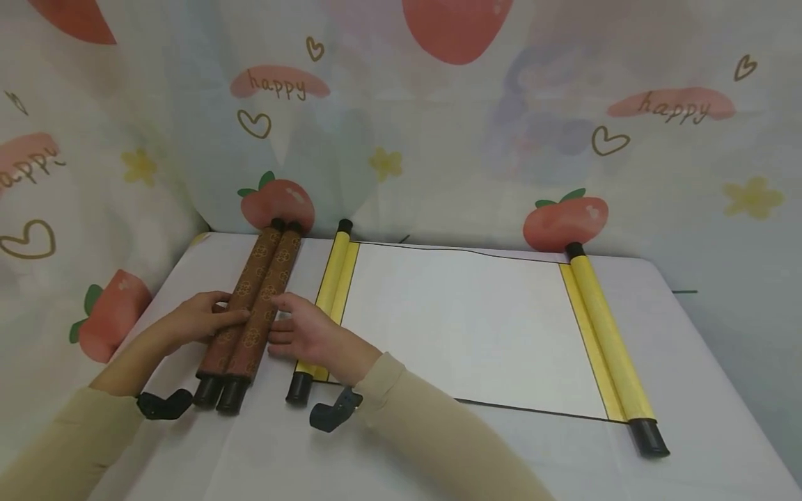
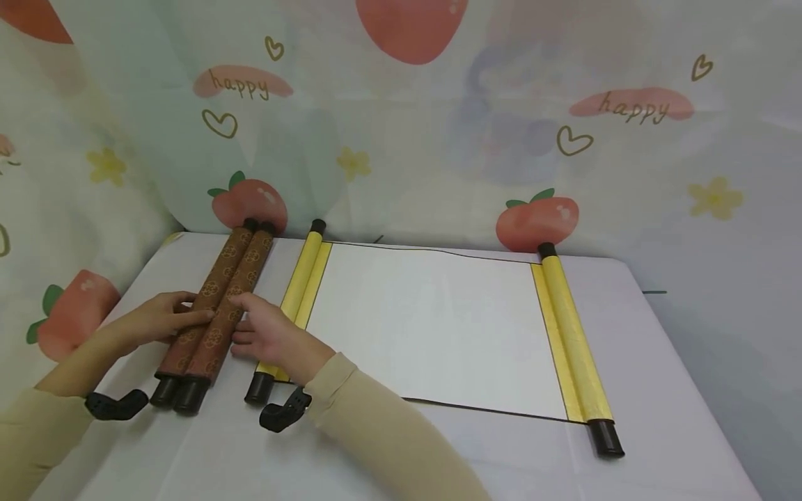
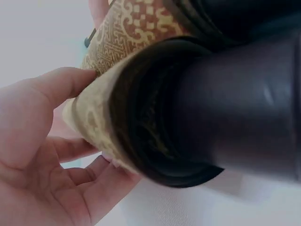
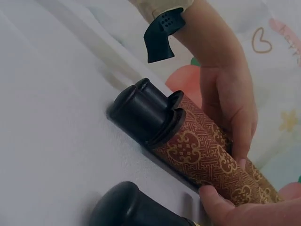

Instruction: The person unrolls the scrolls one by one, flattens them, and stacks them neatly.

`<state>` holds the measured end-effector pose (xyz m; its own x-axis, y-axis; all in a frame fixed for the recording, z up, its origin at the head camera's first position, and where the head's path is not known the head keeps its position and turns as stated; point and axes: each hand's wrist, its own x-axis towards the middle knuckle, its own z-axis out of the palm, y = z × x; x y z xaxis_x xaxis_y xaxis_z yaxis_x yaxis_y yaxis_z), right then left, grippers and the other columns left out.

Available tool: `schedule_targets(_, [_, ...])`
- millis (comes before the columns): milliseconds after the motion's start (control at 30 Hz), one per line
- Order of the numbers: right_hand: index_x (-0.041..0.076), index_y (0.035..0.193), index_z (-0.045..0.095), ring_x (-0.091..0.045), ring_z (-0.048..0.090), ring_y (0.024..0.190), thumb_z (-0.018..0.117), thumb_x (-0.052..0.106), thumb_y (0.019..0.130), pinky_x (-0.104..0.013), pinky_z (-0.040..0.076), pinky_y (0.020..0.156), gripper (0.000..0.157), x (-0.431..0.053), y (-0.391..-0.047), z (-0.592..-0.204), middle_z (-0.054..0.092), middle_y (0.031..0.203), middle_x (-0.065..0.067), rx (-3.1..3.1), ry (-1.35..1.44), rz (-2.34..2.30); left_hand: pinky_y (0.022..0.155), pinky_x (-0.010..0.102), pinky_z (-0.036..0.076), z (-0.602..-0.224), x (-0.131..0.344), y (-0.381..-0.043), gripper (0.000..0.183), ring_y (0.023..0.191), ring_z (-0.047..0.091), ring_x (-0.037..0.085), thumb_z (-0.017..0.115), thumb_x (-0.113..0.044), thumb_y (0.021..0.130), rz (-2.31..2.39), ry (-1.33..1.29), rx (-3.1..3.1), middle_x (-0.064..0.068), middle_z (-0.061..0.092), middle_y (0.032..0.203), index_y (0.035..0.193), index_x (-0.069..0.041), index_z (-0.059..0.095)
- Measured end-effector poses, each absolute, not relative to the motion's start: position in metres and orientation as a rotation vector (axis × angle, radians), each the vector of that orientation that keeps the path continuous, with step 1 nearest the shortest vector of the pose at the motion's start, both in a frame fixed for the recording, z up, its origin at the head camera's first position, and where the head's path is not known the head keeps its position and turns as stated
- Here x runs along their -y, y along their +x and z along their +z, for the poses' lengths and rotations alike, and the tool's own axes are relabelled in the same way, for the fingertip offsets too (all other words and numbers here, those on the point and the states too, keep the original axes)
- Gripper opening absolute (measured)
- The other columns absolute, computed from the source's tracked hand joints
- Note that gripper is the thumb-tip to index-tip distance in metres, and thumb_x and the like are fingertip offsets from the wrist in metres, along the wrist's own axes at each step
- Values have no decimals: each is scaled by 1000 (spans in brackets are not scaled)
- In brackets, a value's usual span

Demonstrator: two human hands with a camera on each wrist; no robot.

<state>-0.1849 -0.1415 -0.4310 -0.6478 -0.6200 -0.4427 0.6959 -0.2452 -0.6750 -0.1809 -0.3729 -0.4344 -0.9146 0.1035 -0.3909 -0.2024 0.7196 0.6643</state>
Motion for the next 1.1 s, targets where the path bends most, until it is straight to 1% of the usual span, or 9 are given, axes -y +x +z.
schedule_targets(100, [6,151,33,-44,41,136,57,28,96,-55,32,114,64,145,-184,-431,43,139,-30,-1145,129,-1984,77,39,57,-434,369,-178,83,110,62,38,61,-47,97,988,-51,-2602,39,53,131,141,18,34])
schedule_targets(167, [5,147,38,-40,46,131,58,27,95,-54,34,113,59,147,-184,-431,48,132,-27,-1152,132,-1979,77,39,56,-432,366,-174,82,108,62,38,61,-47,97,976,-53,-2631,38,54,129,140,19,36])
schedule_targets(333, [4,122,57,-29,57,114,61,21,93,-50,41,108,34,149,-185,-430,58,115,-16,-1186,118,-1953,82,42,53,-425,356,-166,82,110,59,39,64,-45,96,1028,-48,-2667,37,54,127,139,19,36])
schedule_targets(400, [3,116,61,-28,59,112,63,19,93,-49,43,107,28,148,-185,-430,60,113,-13,-1216,102,-1941,83,43,52,-420,352,-164,83,111,58,40,65,-46,95,1049,-51,-2683,36,53,128,140,17,36])
schedule_targets(467, [1,115,64,-27,58,114,63,17,94,-50,44,106,26,147,-185,-429,60,115,-11,-1257,64,-1922,84,45,51,-416,348,-163,84,112,57,41,66,-48,93,1046,-53,-2714,35,53,128,140,16,37])
schedule_targets(600, [0,125,61,-27,56,123,64,16,95,-51,43,107,34,146,-183,-425,59,125,-7,-1321,-33,-1888,85,47,52,-408,344,-160,85,114,56,43,67,-49,92,1032,-69,-2757,35,53,129,141,14,38])
schedule_targets(667, [1,130,58,-27,56,124,65,14,95,-50,43,107,39,142,-181,-422,61,126,-7,-1346,-65,-1888,84,45,53,-405,341,-159,84,113,57,41,66,-49,93,1049,-69,-2760,34,54,128,141,14,37])
schedule_targets(833, [0,139,49,-24,62,115,67,13,94,-48,46,104,50,130,-180,-417,64,120,-8,-1465,-122,-1902,81,39,54,-399,332,-157,85,111,60,38,66,-48,94,1172,-77,-2707,33,55,129,145,11,33])
schedule_targets(1100, [2,148,37,-22,68,100,75,19,89,-38,58,85,71,97,-179,-406,62,116,-10,-1708,-196,-1899,88,41,55,-393,302,-155,88,122,56,40,65,-46,95,1470,-104,-2524,32,45,143,151,7,24])
